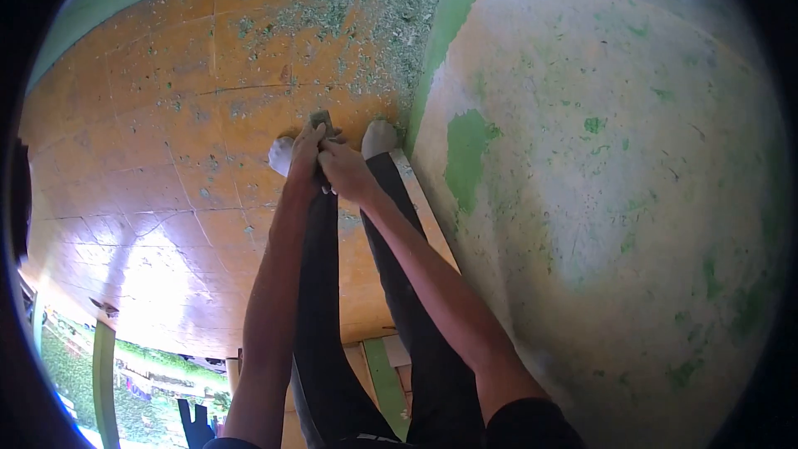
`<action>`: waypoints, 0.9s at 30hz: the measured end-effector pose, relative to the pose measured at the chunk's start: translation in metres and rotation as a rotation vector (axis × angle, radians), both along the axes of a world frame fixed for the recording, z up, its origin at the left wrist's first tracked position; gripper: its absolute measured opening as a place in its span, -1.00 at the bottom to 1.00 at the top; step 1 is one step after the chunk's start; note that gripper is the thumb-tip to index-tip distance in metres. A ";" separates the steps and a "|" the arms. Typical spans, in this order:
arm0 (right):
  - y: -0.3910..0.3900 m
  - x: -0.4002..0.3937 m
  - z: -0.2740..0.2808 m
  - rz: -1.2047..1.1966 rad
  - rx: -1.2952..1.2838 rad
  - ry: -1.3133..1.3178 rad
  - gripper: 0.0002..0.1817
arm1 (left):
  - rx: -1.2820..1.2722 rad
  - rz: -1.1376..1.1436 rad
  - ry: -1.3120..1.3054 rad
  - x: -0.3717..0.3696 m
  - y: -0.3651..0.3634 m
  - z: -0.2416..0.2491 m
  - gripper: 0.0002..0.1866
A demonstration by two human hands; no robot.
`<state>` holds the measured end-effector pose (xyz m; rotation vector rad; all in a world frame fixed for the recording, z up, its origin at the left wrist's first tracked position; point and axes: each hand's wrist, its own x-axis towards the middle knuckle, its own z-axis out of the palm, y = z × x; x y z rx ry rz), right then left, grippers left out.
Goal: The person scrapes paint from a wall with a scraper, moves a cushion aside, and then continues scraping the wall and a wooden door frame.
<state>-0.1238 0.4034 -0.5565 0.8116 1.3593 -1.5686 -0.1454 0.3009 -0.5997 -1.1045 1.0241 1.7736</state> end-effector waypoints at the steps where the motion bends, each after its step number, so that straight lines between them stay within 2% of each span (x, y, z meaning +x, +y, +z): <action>1: 0.001 0.006 0.003 0.026 0.059 0.128 -0.61 | -0.050 0.015 0.050 -0.002 0.008 0.002 -0.68; 2: 0.005 0.010 0.004 0.055 0.118 0.255 -0.59 | -0.099 0.033 0.099 -0.003 0.017 0.003 -0.73; 3: 0.014 0.012 0.006 -0.012 0.010 0.179 -0.61 | -0.103 0.036 0.092 -0.002 0.026 -0.002 -0.73; 6: 0.032 0.020 0.008 -0.146 0.045 0.091 -0.60 | -0.254 -0.048 0.169 -0.007 0.048 -0.015 -0.78; 8: 0.043 0.018 0.011 -0.146 0.102 0.050 -0.61 | -0.065 -0.130 0.084 -0.020 0.062 -0.019 -0.77; 9: 0.048 0.016 0.014 -0.140 0.166 0.017 -0.63 | 0.070 -0.120 -0.230 -0.018 0.062 -0.045 -0.76; 10: 0.051 0.014 0.016 -0.146 0.167 0.016 -0.63 | 0.070 -0.125 -0.231 -0.025 0.071 -0.052 -0.76; 12: 0.051 0.014 0.019 -0.254 0.239 -0.012 -0.71 | 0.022 -0.069 0.099 -0.038 0.084 -0.062 -0.73; 13: 0.051 0.014 0.019 -0.256 0.238 -0.010 -0.71 | 0.022 -0.071 0.101 -0.048 0.089 -0.072 -0.73; 15: 0.052 0.016 0.018 -0.593 0.236 -0.081 -0.81 | -0.107 -0.326 0.432 -0.064 0.098 -0.087 -0.68; 16: 0.056 0.020 0.015 -0.592 0.235 -0.081 -0.81 | -0.108 -0.324 0.433 -0.078 0.104 -0.077 -0.68; 18: 0.071 0.032 0.008 -0.804 0.280 -0.068 -0.81 | -0.073 -0.376 0.500 -0.102 0.129 -0.060 -0.62; 19: 0.074 0.034 0.009 -0.827 0.302 -0.099 -0.88 | -0.071 -0.370 0.499 -0.103 0.143 -0.064 -0.62; 21: 0.073 0.046 0.004 -0.806 0.296 -0.108 -0.88 | -0.232 -0.870 0.883 -0.110 0.176 -0.075 -0.58; 22: 0.070 0.050 0.000 -0.795 0.279 -0.119 -0.87 | -0.237 -0.863 0.882 -0.107 0.190 -0.084 -0.58; 24: 0.064 0.056 -0.008 -0.759 0.302 -0.134 -0.87 | -0.223 -0.892 1.227 -0.094 0.216 -0.095 -0.40; 25: 0.063 0.055 -0.010 -0.725 0.324 -0.148 -0.87 | -0.220 -0.890 1.227 -0.093 0.221 -0.082 -0.40; 26: 0.063 0.054 -0.011 -0.726 0.329 -0.150 -0.87 | -0.194 -0.984 1.065 -0.085 0.226 -0.067 -0.37; 27: 0.063 0.049 -0.009 -0.694 0.356 -0.154 -0.78 | -0.165 -1.075 0.897 -0.078 0.227 -0.054 -0.34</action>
